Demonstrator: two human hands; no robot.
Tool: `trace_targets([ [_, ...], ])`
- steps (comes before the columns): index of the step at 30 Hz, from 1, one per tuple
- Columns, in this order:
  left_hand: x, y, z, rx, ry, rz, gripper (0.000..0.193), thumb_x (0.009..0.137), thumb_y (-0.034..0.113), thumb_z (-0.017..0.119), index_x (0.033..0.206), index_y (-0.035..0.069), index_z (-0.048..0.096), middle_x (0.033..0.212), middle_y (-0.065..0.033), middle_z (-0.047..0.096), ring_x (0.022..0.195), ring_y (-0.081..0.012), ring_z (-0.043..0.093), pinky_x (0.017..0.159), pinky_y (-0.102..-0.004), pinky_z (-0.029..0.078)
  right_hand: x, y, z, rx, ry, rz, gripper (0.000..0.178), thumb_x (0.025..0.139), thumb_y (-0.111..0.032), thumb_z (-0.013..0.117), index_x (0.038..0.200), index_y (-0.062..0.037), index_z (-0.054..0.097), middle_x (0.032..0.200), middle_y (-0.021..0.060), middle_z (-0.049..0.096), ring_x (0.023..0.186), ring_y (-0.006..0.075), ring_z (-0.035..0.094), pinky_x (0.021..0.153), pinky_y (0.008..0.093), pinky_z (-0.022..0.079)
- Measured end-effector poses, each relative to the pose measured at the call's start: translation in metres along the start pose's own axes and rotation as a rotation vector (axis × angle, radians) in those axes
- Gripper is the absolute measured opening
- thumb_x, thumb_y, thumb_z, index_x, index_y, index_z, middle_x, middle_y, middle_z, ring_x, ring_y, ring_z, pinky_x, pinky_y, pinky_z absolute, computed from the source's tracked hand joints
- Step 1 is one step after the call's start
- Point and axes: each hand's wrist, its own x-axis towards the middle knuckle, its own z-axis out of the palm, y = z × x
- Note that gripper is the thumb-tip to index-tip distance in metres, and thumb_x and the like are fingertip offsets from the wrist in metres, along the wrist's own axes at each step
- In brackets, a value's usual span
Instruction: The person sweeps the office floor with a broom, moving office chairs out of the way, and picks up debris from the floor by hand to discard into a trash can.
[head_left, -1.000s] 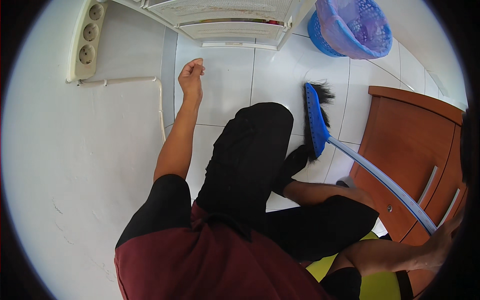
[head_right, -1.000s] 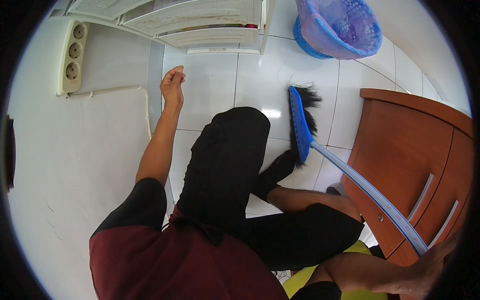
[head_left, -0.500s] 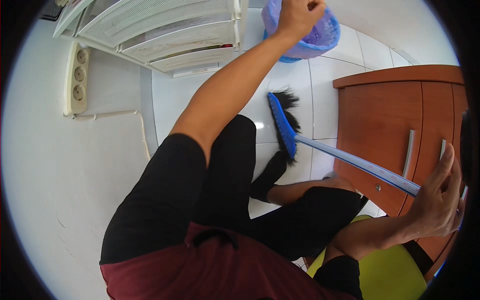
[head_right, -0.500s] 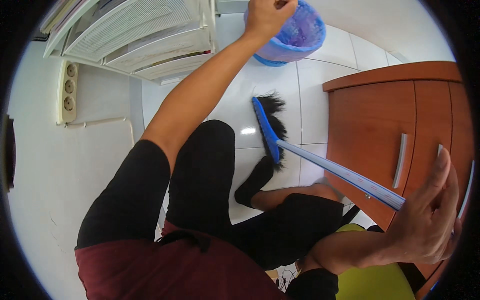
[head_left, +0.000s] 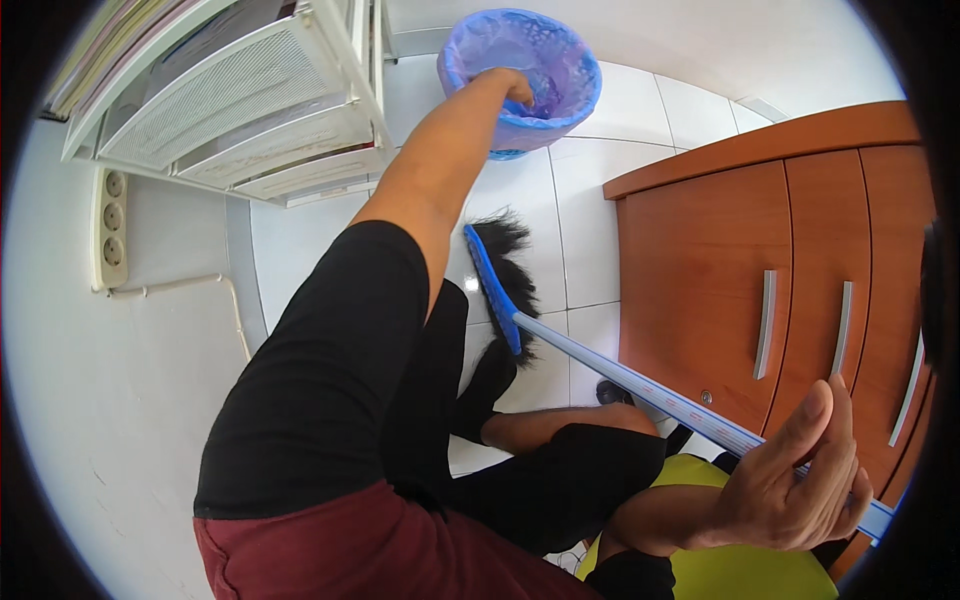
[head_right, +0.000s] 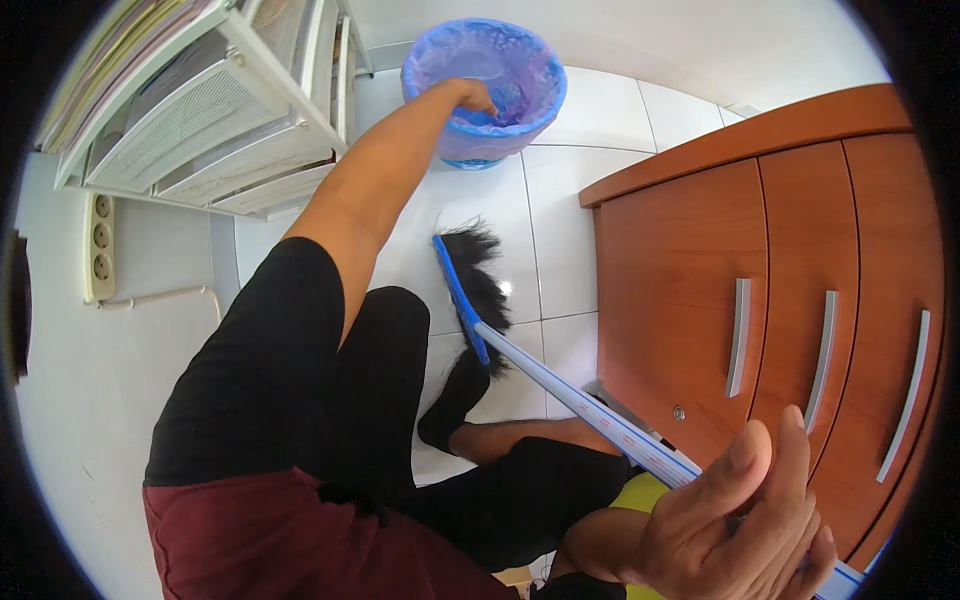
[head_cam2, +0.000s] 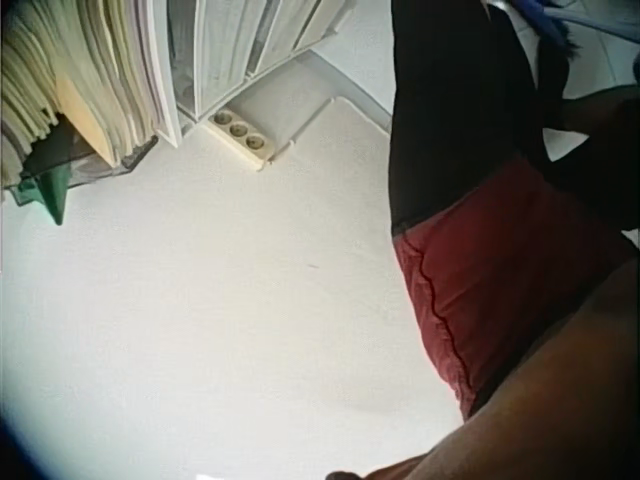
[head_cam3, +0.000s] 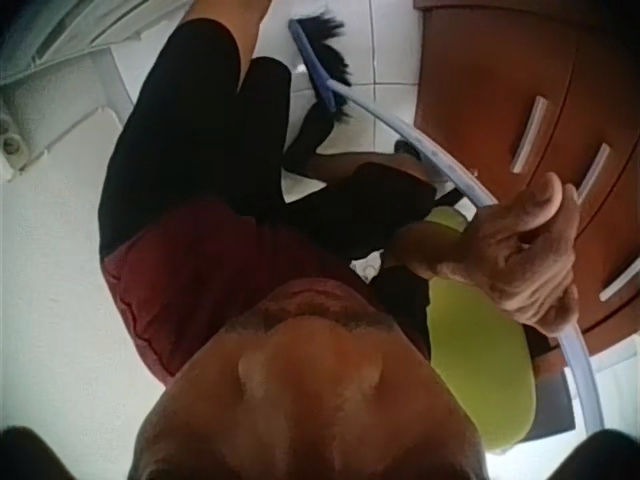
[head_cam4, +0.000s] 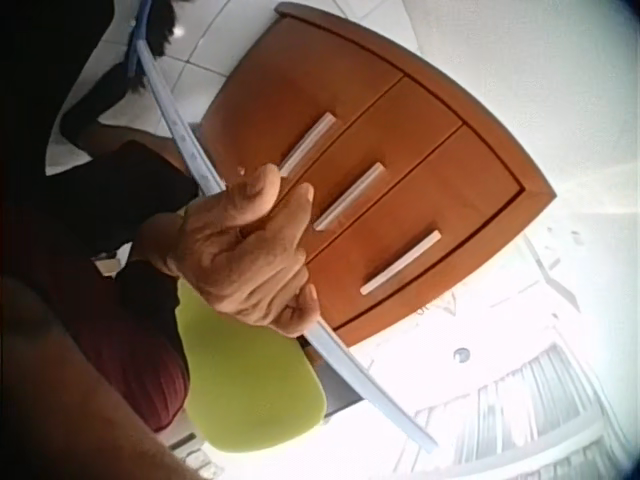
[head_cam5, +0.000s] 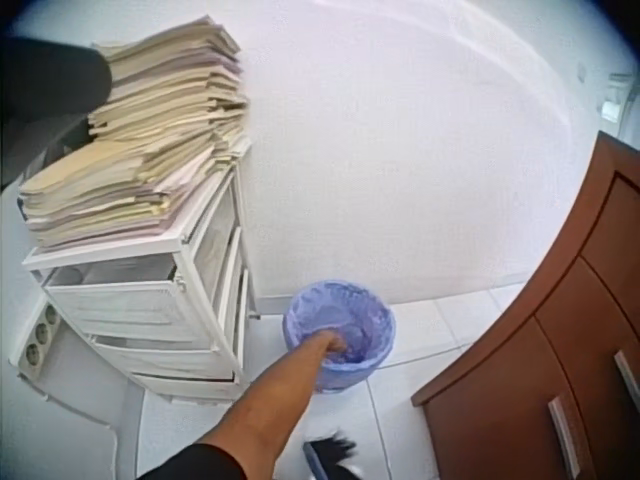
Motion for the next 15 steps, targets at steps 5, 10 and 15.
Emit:
trace_targets([
  [5,-0.03,0.017,0.015,0.03,0.034,-0.079,0.065,0.084,0.056,0.059,0.132,0.012,0.055,0.145,-0.0121,0.042,0.134,-0.0321,0.039,0.107,-0.0448,0.034,0.001,0.006,0.012,0.009,0.054,-0.008,0.028,0.09,-0.034,0.064,0.072,-0.0146,0.072,0.072,-0.0104,0.071,0.055,-0.0022,0.057,0.074,0.0172,0.039],
  [10,-0.116,0.027,0.022,-0.494,0.678,0.38,0.051,0.084,0.048,0.062,0.115,0.007,0.065,0.116,-0.0113,0.065,0.109,-0.0301,0.06,0.093,-0.0396,0.046,0.005,0.012,0.029,-0.006,0.08,-0.015,0.024,0.087,-0.034,0.067,0.074,-0.0149,0.075,0.067,-0.0103,0.07,0.048,-0.0018,0.055,0.054,0.0154,0.042],
  [15,-0.234,-0.06,0.125,-0.651,0.682,0.619,0.025,0.088,0.026,0.065,0.103,0.006,0.069,0.093,-0.0091,0.07,0.086,-0.0226,0.065,0.083,-0.034,0.05,0.008,0.024,0.041,-0.077,0.081,-0.068,0.029,0.086,-0.042,0.066,0.075,-0.0171,0.077,0.061,-0.0118,0.068,0.046,-0.0045,0.055,0.042,0.0122,0.041],
])
